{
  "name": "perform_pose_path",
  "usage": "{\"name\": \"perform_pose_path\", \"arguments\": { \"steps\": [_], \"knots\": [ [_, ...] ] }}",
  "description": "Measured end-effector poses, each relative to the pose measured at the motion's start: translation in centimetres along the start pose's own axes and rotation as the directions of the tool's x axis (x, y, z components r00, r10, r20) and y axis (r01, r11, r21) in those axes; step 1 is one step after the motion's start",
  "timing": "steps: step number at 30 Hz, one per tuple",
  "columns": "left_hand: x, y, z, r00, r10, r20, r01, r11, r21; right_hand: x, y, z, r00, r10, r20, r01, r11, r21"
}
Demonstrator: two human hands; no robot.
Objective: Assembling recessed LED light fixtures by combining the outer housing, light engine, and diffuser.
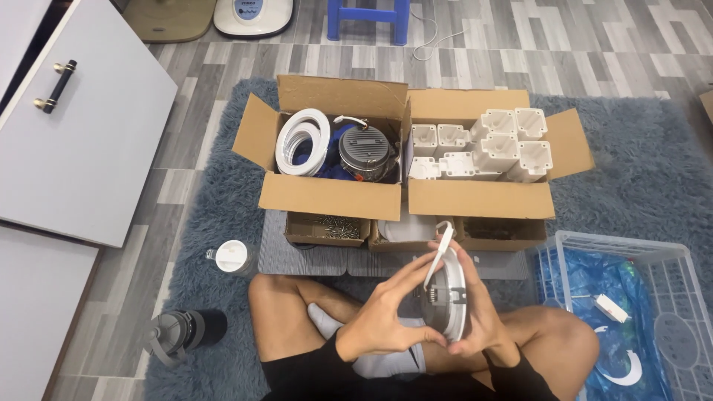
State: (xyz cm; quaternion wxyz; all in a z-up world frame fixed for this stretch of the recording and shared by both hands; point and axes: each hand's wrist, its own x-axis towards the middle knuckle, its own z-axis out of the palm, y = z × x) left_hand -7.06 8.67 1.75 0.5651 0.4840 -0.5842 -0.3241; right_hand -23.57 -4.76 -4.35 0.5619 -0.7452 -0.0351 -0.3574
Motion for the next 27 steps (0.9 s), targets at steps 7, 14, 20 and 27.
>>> {"name": "perform_pose_path", "arguments": {
  "steps": [7, 14, 20, 27],
  "knots": [
    [-1.2, -0.8, 0.5, 0.997, 0.053, -0.048, -0.054, 0.998, -0.019, -0.4, 0.1, 1.6, 0.998, 0.067, -0.017, -0.067, 0.998, -0.016],
    [-2.3, -1.3, 0.6, 1.000, -0.015, -0.018, 0.012, 0.989, -0.147, -0.9, -0.7, 2.9, 0.994, 0.105, 0.008, -0.102, 0.983, -0.151],
    [-3.7, -1.9, 1.3, 0.997, -0.033, -0.066, 0.021, 0.986, -0.167, -1.2, -0.6, 3.9, 1.000, -0.014, 0.023, 0.017, 0.988, -0.156],
    [-4.1, -2.4, 1.8, 0.993, 0.015, -0.113, -0.035, 0.984, -0.174, -1.7, 0.1, 4.2, 0.999, -0.011, 0.036, 0.014, 0.998, -0.066]
  ]
}}
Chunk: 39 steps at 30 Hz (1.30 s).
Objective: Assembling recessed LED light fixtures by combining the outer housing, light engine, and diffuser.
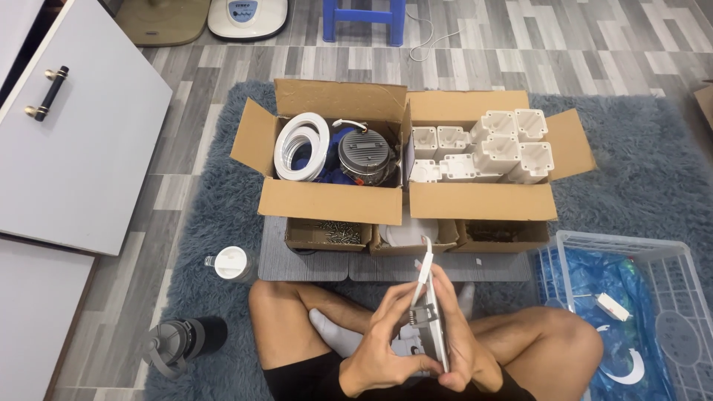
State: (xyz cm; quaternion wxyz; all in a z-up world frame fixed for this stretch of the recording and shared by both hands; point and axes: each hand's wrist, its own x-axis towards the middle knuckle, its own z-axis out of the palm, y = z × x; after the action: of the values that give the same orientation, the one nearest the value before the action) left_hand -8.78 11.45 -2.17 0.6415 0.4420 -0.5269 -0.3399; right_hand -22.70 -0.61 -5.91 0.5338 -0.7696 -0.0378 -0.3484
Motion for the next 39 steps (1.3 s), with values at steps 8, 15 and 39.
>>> {"name": "perform_pose_path", "arguments": {
  "steps": [8, 15, 39],
  "knots": [
    [-0.1, 0.0, -0.3, 0.999, -0.044, -0.006, 0.044, 0.999, 0.025, -0.6, -0.3, 0.9, 0.996, 0.081, -0.031, -0.082, 0.996, -0.026],
    [-0.2, 0.0, -0.8, 0.996, 0.010, 0.092, -0.016, 0.998, 0.063, -0.9, -2.0, -0.4, 0.991, 0.125, 0.053, -0.128, 0.991, 0.040],
    [1.8, -3.7, 5.5, 0.757, -0.239, 0.608, 0.299, 0.954, 0.002, -25.6, 1.6, -23.4, 0.218, 0.426, -0.878, -0.312, 0.883, 0.351]
  ]
}}
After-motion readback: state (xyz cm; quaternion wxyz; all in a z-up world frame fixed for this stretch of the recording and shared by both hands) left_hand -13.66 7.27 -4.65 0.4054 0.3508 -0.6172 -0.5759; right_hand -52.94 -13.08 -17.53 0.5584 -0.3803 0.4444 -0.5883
